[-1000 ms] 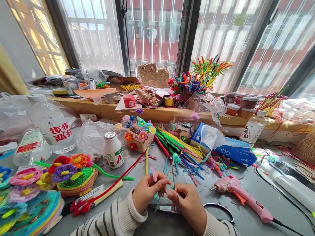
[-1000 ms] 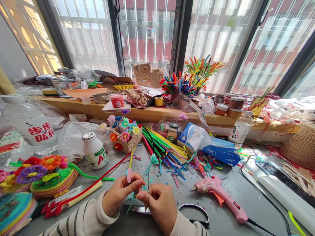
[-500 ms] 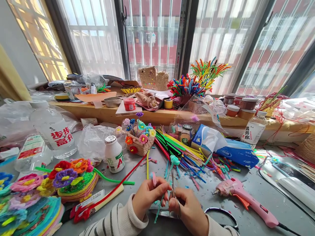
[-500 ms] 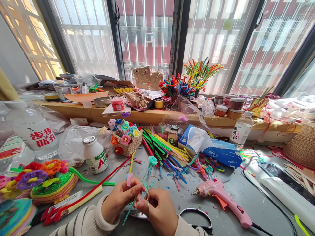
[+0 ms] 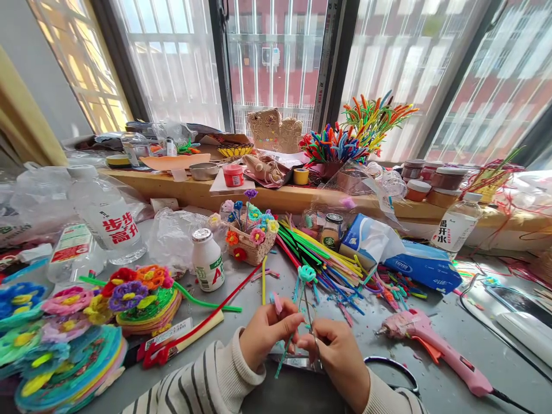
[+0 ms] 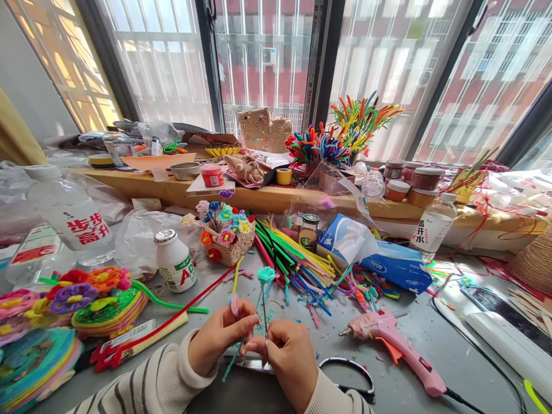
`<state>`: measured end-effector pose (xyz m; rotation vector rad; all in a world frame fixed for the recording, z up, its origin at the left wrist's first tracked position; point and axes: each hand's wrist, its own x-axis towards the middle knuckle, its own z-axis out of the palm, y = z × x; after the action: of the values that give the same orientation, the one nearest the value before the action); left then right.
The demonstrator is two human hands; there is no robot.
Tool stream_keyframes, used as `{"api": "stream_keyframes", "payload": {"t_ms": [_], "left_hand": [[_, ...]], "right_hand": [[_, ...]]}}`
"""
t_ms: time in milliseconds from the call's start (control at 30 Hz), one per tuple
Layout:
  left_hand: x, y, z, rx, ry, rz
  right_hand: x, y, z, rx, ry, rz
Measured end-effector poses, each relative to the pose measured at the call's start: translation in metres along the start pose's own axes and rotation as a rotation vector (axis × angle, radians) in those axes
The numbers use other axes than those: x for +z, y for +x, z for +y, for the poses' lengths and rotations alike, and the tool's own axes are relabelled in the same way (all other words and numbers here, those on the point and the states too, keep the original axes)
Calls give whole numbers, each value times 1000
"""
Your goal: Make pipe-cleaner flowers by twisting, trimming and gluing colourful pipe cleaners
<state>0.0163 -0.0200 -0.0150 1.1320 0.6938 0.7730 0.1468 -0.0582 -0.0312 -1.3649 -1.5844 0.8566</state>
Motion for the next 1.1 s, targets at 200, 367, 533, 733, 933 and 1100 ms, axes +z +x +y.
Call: {"api": "stream_keyframes", "payload": {"t_ms": [200, 367, 533, 733, 933, 1100], "left_hand": [[0, -2, 1, -38, -51, 7], [3, -4, 4, -33, -71, 28], [1, -2, 2, 1, -38, 19], [-1, 0, 2, 20, -7, 31], [0, -1, 2, 30, -18, 30], [-1, -1, 1, 32, 2, 21]], "right_hand": [[-1, 0, -4, -18, -17, -4], [-1, -1, -5, -35, -13, 13], [-2, -1, -4, -15, 2, -7], [-2, -2, -3, -35, 72, -98], [0, -3, -6, -38, 68, -145], [1, -3, -12, -46, 49, -180]]}}
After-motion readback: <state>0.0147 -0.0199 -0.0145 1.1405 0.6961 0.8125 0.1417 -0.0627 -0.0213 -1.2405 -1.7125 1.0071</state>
